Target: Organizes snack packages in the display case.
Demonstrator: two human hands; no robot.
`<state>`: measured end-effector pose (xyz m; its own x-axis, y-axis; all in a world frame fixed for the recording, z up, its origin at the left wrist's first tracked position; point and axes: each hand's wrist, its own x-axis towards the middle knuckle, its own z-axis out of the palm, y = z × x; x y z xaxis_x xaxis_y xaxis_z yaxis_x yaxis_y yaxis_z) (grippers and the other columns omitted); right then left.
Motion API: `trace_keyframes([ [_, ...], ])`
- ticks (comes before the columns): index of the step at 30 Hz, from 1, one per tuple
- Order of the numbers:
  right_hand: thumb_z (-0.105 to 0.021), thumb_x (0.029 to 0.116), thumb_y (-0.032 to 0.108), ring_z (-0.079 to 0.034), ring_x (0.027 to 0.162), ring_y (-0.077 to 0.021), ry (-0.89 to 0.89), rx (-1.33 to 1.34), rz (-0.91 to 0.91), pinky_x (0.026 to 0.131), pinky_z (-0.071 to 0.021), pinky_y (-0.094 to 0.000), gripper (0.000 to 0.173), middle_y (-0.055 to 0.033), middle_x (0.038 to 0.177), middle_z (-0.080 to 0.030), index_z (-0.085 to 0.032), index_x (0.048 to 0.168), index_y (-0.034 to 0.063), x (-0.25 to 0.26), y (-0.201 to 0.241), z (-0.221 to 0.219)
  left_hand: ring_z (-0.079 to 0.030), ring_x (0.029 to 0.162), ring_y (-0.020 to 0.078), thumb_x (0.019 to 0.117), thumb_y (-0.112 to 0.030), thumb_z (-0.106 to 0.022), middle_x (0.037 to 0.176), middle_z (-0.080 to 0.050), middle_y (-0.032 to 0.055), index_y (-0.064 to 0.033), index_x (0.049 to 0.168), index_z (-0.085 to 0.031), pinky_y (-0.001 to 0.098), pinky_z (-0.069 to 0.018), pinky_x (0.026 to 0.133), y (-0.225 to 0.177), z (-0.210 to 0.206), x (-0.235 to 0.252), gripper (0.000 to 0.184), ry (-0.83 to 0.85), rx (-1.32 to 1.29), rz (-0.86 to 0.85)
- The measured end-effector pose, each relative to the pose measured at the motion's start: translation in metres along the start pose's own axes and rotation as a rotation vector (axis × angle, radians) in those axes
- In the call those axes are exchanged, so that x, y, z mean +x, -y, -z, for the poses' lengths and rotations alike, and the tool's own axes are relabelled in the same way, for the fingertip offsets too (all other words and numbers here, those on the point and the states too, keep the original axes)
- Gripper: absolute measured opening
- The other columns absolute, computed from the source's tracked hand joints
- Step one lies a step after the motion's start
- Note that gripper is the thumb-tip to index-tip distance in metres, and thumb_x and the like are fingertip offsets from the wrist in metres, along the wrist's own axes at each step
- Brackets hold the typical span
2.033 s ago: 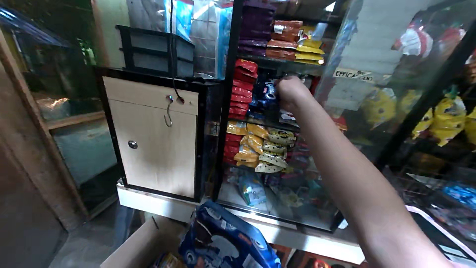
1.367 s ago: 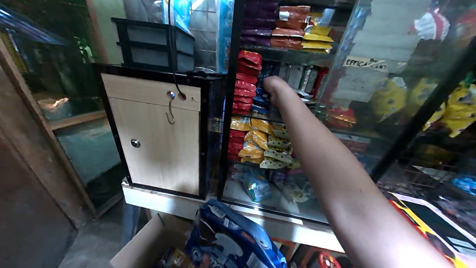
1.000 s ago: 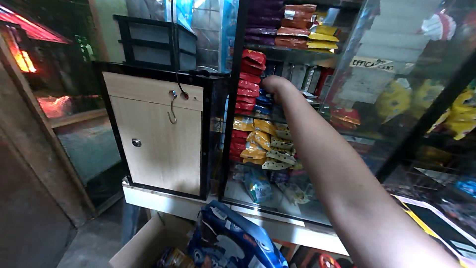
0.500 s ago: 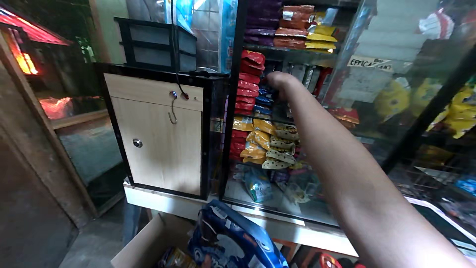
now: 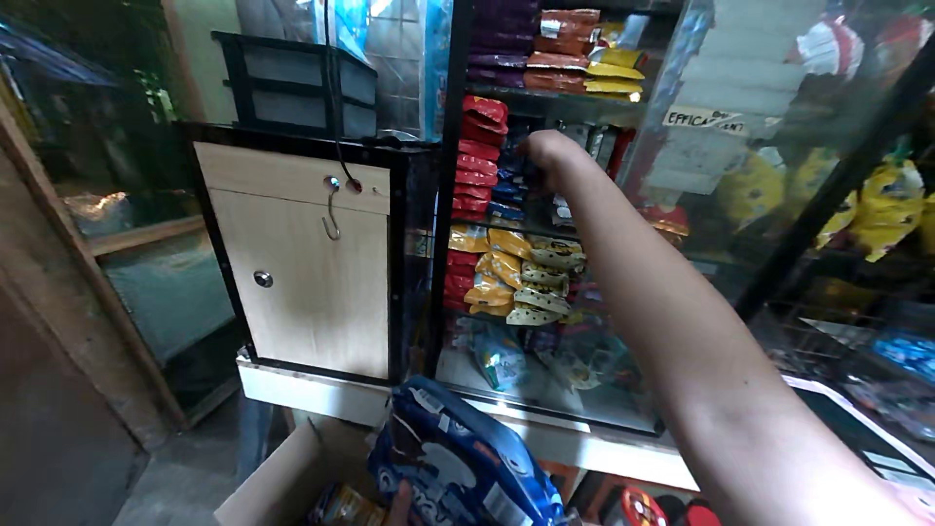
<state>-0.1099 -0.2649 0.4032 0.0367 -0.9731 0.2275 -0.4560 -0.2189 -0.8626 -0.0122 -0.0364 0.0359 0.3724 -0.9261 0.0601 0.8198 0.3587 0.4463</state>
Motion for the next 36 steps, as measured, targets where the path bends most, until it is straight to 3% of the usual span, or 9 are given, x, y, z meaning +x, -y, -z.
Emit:
trace_keyframes([
  [2, -0.041, 0.1084, 0.025, -0.049, 0.129, -0.0390, -0.006, 0.118, -0.029, 0.098, -0.0461, -0.0570, 0.044, -0.0250, 0.148, -0.043, -0.044, 0.147, 0.0041, 0.002, -0.002, 0.000, -0.074, 0.076, 0.0037, 0.0979, -0.031, -0.059, 0.079, -0.077, -0.0035, -0.0252, 0.077, -0.072, 0.0248, -0.0628, 0.069, 0.000, 0.000, -0.001, 0.026, 0.000, 0.007, 0.002],
  [4, -0.041, 0.1085, 0.026, -0.045, 0.136, -0.0390, -0.006, 0.184, -0.043, 0.103, -0.0435, -0.0574, 0.045, -0.0239, 0.153, -0.039, -0.042, 0.149, 0.0050, 0.004, -0.005, -0.001, -0.074, 0.076, 0.0040, 0.0942, -0.037, -0.066, 0.079, -0.077, -0.0038, -0.0266, 0.077, -0.073, 0.0252, -0.0629, 0.070, 0.000, -0.001, -0.003, 0.022, 0.007, -0.002, 0.031],
  [9, -0.043, 0.1080, 0.025, -0.055, 0.116, -0.0306, 0.013, 0.123, -0.031, 0.093, -0.0470, -0.0507, 0.038, -0.0197, 0.135, -0.053, -0.052, 0.138, 0.0037, 0.003, -0.012, -0.012, -0.074, 0.075, 0.0025, 0.1021, -0.038, -0.051, 0.079, -0.077, -0.0060, -0.0292, 0.074, -0.069, 0.0246, -0.0626, 0.070, -0.002, -0.002, -0.006, 0.035, 0.003, 0.034, 0.064],
  [15, -0.036, 0.1103, 0.030, -0.056, 0.115, -0.0296, 0.031, 0.218, -0.016, 0.093, -0.0475, -0.0503, 0.041, -0.0186, 0.133, -0.054, -0.051, 0.140, 0.0050, 0.005, -0.015, -0.022, -0.075, 0.078, 0.0041, 0.0793, -0.047, -0.080, 0.082, -0.078, -0.0034, -0.0283, 0.082, -0.077, 0.0254, -0.0627, 0.071, -0.003, 0.008, -0.005, 0.019, 0.052, 0.024, 0.035],
  [19, -0.028, 0.1115, 0.040, -0.051, 0.132, -0.0323, -0.010, 0.317, 0.060, 0.105, -0.0432, -0.0537, 0.054, -0.0211, 0.145, -0.050, -0.048, 0.145, 0.0015, -0.005, -0.029, -0.025, -0.075, 0.076, 0.0054, 0.0916, -0.036, -0.070, 0.080, -0.078, -0.0018, -0.0251, 0.080, -0.075, 0.0264, -0.0630, 0.070, -0.004, 0.010, -0.006, 0.017, 0.015, -0.006, 0.027],
  [24, -0.046, 0.1015, 0.009, -0.052, 0.129, -0.0353, -0.094, 0.187, 0.192, 0.104, -0.0448, -0.0523, 0.057, -0.0268, 0.145, -0.049, -0.031, 0.156, 0.0008, -0.023, -0.053, -0.028, -0.075, 0.077, 0.0047, 0.0989, -0.032, -0.058, 0.081, -0.078, -0.0029, -0.0262, 0.078, -0.074, 0.0264, -0.0631, 0.071, -0.005, 0.009, -0.007, 0.027, 0.007, 0.004, 0.028],
  [27, -0.058, 0.0931, -0.002, -0.055, 0.128, -0.0376, -0.100, 0.002, 0.188, 0.102, -0.0458, -0.0550, 0.064, -0.0269, 0.142, -0.053, -0.037, 0.154, 0.0027, -0.023, -0.055, -0.025, -0.074, 0.075, 0.0042, 0.0970, -0.034, -0.062, 0.079, -0.077, -0.0031, -0.0264, 0.077, -0.075, 0.0256, -0.0628, 0.070, -0.005, 0.007, -0.007, 0.025, 0.015, 0.012, 0.042],
  [34, -0.059, 0.0990, 0.002, -0.054, 0.131, -0.0368, -0.107, -0.117, 0.237, 0.108, -0.0429, -0.0537, 0.053, -0.0254, 0.143, -0.054, -0.044, 0.150, 0.0023, -0.019, -0.051, -0.025, -0.074, 0.074, 0.0046, 0.0940, -0.037, -0.067, 0.077, -0.077, -0.0025, -0.0249, 0.076, -0.074, 0.0254, -0.0626, 0.069, -0.006, 0.004, -0.005, 0.023, 0.019, -0.026, 0.051],
  [36, -0.057, 0.0998, 0.003, -0.055, 0.129, -0.0380, -0.123, -0.115, 0.247, 0.106, -0.0441, -0.0552, 0.051, -0.0261, 0.140, -0.056, -0.044, 0.150, 0.0029, -0.017, -0.053, -0.026, -0.074, 0.075, 0.0037, 0.0988, -0.035, -0.058, 0.077, -0.077, -0.0042, -0.0262, 0.076, -0.070, 0.0260, -0.0627, 0.069, -0.007, 0.004, -0.006, 0.027, -0.007, -0.016, 0.065],
])
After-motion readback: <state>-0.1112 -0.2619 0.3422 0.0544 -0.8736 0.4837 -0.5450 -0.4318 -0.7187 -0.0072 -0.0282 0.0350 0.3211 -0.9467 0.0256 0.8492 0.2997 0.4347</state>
